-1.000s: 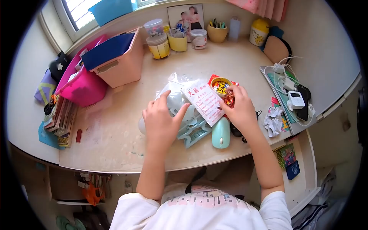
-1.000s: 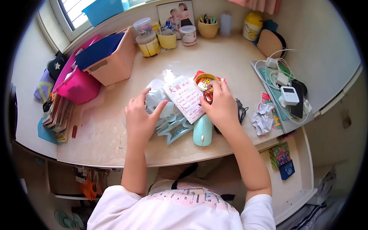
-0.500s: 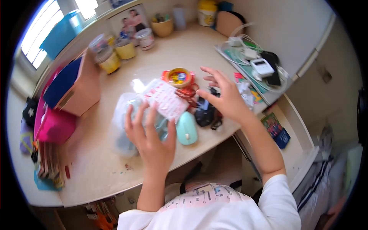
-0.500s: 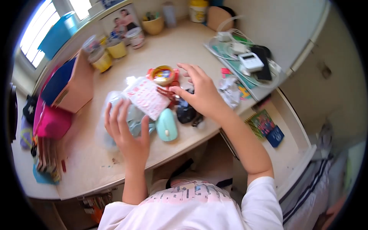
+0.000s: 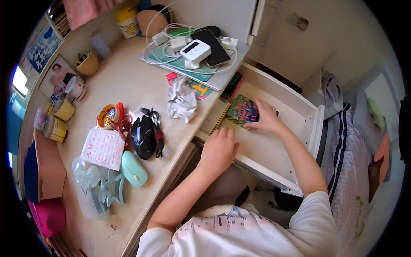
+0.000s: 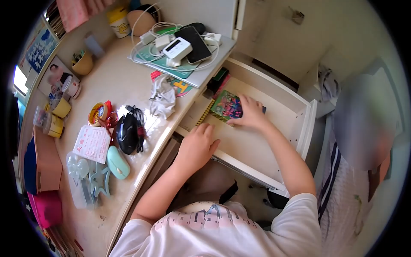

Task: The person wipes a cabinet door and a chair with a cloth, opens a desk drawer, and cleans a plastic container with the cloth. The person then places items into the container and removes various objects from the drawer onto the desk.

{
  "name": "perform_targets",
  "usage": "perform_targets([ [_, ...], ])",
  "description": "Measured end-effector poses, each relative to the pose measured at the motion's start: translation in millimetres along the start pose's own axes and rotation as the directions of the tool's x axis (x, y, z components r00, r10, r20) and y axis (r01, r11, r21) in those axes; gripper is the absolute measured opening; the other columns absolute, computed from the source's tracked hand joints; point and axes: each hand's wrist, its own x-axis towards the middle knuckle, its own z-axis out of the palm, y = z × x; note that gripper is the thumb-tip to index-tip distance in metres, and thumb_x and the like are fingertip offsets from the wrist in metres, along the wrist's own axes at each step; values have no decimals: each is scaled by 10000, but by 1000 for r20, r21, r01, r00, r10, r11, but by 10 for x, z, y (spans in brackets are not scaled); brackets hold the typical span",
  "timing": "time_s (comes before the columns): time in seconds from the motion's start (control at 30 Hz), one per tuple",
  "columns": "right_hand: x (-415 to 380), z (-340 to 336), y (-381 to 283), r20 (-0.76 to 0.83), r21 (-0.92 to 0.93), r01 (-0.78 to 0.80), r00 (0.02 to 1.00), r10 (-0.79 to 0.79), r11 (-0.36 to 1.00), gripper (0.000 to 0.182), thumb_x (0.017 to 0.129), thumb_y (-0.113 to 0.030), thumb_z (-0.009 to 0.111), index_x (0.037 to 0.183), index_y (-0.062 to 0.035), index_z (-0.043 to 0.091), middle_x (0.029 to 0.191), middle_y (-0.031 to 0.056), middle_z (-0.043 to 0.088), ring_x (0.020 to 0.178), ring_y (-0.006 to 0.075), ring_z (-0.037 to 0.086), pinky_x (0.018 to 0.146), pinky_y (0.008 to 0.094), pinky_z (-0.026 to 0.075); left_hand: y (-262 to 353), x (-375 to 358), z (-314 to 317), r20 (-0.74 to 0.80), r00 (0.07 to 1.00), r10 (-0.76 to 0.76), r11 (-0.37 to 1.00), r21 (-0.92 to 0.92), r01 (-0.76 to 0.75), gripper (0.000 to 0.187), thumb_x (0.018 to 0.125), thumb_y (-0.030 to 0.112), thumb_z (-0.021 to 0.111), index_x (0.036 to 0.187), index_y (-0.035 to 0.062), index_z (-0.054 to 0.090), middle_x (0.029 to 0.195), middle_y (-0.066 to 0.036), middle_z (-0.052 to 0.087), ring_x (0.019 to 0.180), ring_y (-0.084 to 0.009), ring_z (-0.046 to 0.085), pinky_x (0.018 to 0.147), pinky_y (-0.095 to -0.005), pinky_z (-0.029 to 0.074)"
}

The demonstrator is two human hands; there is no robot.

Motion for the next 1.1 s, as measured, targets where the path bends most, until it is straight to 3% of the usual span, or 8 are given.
perform_targets([
  [0.2,-48,-164,-64,263,-134,38,965,-1,990,1198,541,-542,893,1481,-3,381,1328,224,567,1299,372,519,1143,510,303,63,436,197,435,827,-356,934,202,296,914,824,378,807,1414,-163,367,1173,-316,625,1049,-394,689,887,-428,570],
  [0.3,-122,-392,-54,453,-168,99,891,-12,981,1198,538,-541,906,1456,38,399,1345,222,568,1277,349,551,1112,454,389,-41,403,358,387,887,-251,968,89,235,1099,745,410,869,1476,-158,279,1268,-344,580,1081,-433,671,914,-439,560],
  [0.37,-134,-581,134,496,327,-5,852,-167,945,1166,547,-568,918,1439,22,453,1386,239,554,1322,367,519,1125,409,403,-13,501,358,442,860,-256,964,52,260,1256,641,435,928,1495,-159,224,1345,-366,524,1124,-454,650,945,-442,547],
  [0.53,-236,-847,633,687,3,-99,723,70,995,1102,485,-459,984,1391,-37,521,1338,216,581,1243,342,571,1053,370,462,80,579,470,509,859,-51,993,116,-9,1411,481,464,989,1549,-48,223,1391,-294,513,1182,-437,613,913,-471,564],
  [0.63,-327,-628,645,715,-18,-102,694,84,995,1052,451,-433,993,1329,-52,557,1292,187,604,1190,323,592,1002,367,483,-116,612,703,417,886,200,973,19,-229,1378,404,482,1000,1510,1,335,1321,-239,561,1172,-409,612,894,-488,556],
  [0.9,-259,-615,495,864,-19,-4,503,19,1000,773,470,-377,998,1088,-48,670,1056,136,700,957,286,670,857,359,538,12,791,697,592,806,-2,961,224,-163,1171,329,521,1000,1269,2,533,1088,-162,644,1057,-363,659,864,-474,550],
  [1.03,-279,-972,791,669,372,-114,720,-181,921,706,606,-215,960,1217,-41,651,1084,79,702,992,185,655,871,332,534,-220,883,626,561,828,-10,999,31,-9,951,397,558,978,1067,-32,652,957,-208,682,965,-312,702,849,-428,560],
  [1.1,-340,-1031,711,561,735,-419,817,-132,533,723,646,-129,931,1291,-21,622,1130,36,694,1044,168,641,930,318,520,-250,931,544,598,798,-76,979,-106,172,883,459,545,967,1044,-46,669,965,-237,694,960,-314,711,857,-417,559],
])
